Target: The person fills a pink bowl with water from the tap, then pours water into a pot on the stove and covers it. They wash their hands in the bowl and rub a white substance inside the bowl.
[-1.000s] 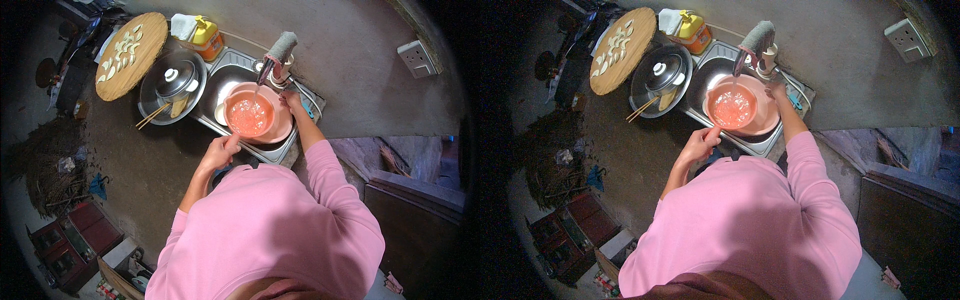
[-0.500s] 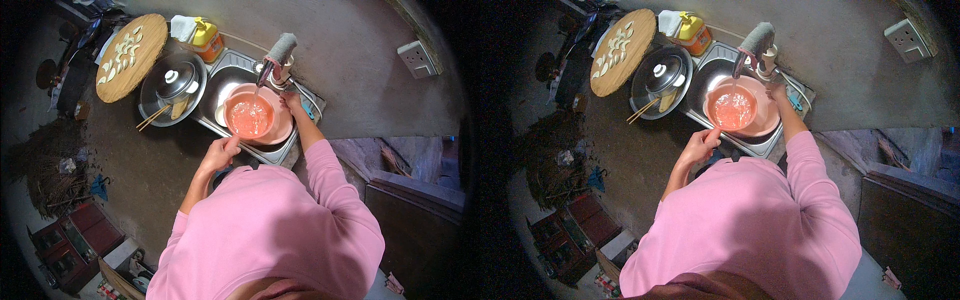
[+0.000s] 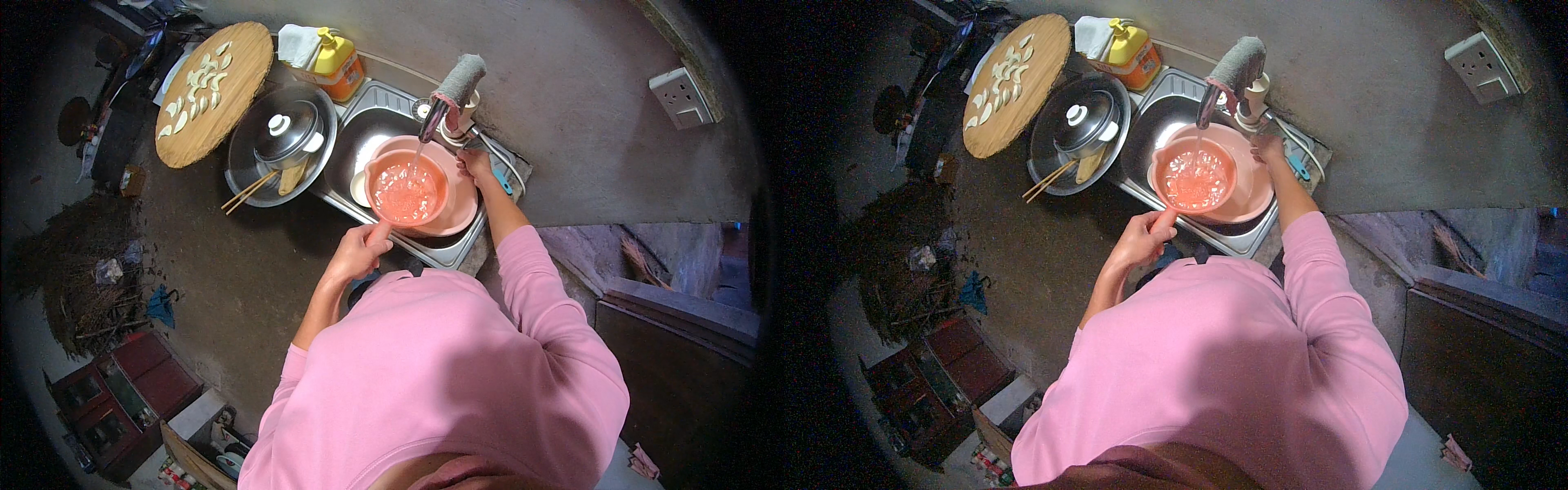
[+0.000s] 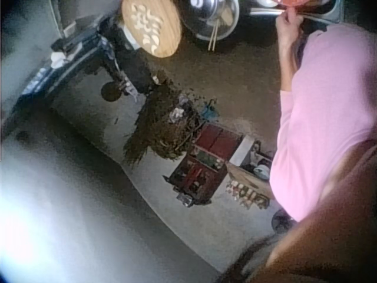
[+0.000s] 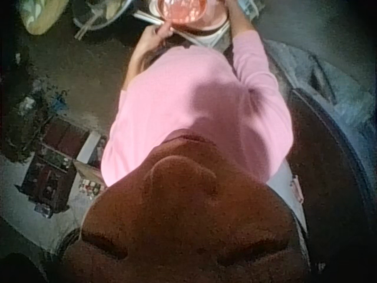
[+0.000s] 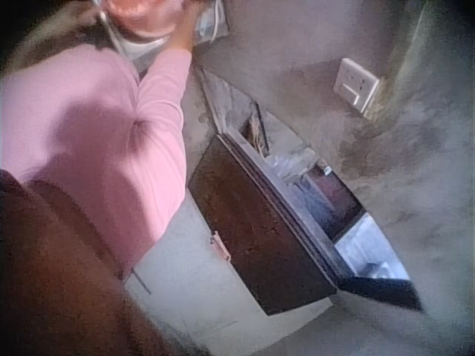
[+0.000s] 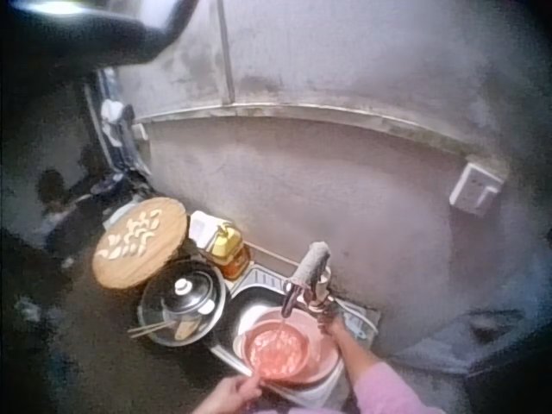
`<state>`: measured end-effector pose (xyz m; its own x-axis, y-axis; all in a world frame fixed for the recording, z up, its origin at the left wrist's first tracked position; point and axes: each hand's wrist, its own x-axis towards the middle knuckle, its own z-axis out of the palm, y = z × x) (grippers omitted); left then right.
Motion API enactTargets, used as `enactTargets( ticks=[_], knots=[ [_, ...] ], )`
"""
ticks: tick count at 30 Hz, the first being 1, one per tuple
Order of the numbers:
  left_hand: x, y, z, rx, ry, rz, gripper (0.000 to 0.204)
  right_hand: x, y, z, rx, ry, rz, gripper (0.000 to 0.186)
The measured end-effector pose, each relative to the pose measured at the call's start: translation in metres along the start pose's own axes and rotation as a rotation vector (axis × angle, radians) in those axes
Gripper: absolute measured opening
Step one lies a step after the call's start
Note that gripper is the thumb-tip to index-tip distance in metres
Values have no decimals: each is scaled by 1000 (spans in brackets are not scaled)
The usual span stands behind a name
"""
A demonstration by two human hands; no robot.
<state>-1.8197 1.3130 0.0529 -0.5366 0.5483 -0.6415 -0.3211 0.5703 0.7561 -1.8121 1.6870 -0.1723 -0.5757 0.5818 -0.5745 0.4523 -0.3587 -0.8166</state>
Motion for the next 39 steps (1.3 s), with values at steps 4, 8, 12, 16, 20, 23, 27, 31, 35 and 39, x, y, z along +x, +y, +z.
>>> enactTargets(
  ticks=[4,8,12,16,20,23,27,31,35,39],
  knots=[
    [0,-3,0,-15,5,15,39,1,-1,1,-17,15,5,19],
    [-3,-5,-1,-30,10,30,36,0,-4,5,-66,38,4,17],
    [-5,-6,-1,-34,23,38,36,4,-2,5,-59,47,-8,21],
    [-10,-1,-1,-36,41,33,37,13,5,3,-124,73,-43,22],
    [-8,-1,-2,-23,34,37,39,20,9,-1,-74,69,-32,22],
    [-8,-5,-3,-24,33,38,40,11,5,4,-53,45,-27,21],
    [-10,-1,-3,0,20,30,42,3,-2,4,-22,15,-13,20],
    [-10,-3,-3,-4,8,30,47,-1,-4,5,0,22,-1,18],
    [-9,-4,-1,-5,5,21,46,5,-1,0,16,-20,22,15],
    [-9,-6,0,-18,16,18,45,5,1,3,79,-34,21,14]
  ],
)
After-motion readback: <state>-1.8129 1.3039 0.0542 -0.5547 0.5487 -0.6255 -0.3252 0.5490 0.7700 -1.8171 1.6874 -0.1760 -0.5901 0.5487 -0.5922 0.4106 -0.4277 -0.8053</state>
